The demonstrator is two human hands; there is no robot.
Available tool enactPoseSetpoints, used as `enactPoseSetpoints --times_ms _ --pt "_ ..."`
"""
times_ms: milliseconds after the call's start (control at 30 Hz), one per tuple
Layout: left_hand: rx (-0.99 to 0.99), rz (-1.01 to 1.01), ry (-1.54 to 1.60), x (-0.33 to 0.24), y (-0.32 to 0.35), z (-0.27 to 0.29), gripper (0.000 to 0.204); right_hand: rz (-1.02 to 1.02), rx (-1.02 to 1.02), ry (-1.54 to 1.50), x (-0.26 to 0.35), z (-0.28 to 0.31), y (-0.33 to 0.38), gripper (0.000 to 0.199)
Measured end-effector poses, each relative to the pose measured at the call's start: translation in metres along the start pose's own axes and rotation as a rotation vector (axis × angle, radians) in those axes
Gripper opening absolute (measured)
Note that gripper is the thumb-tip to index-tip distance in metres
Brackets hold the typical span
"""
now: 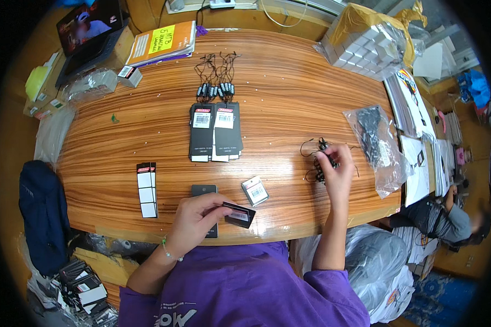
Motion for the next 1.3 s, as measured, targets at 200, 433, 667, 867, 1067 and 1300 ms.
enactPoseSetpoints --times_ms 200,433,667,867,1067,1300 --pt "0.199 -0.130 -0.122 -0.034 -0.021 -0.034 0.014 -0.202 -0.056 -1.027 0.022 0.001 0.012 0.018" --pt "0.188 -0.537 -0.106 -0.059 -0.038 -0.081 0.018 -0.211 0.060 -1.155 0.054 -0.036 0.049 0.013" --pt "0.295 -0.329 -0.150 -0.043 -0.035 -0.083 0.017 -0.253 -0.050 -1.285 0.037 -0.029 0.037 0.013" --pt "0.325 -0.203 -0.202 -0.032 -0.029 -0.074 0.016 -0.309 -0.178 -1.483 0.008 -0.010 0.019 0.015" --pt "-0.004 -0.273 0.168 -0.042 -0.040 -0.032 0.013 -0.173 -0.053 -1.423 0.045 -0.004 0.019 0.017" --pt "-0.157 -0.270 0.140 -0.054 -0.041 -0.012 0.015 0.015 0.112 -0.466 0.102 -0.017 0.034 0.005"
Point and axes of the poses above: each hand's wrist, its own y-axis away from the middle knuckle, its own z-axis out of the back of the hand, x = y × z, the point moved 8 cm from there along -y, towards the middle knuckle, and after that the axes turned 6 degrees about z, right-handed, at the moved point
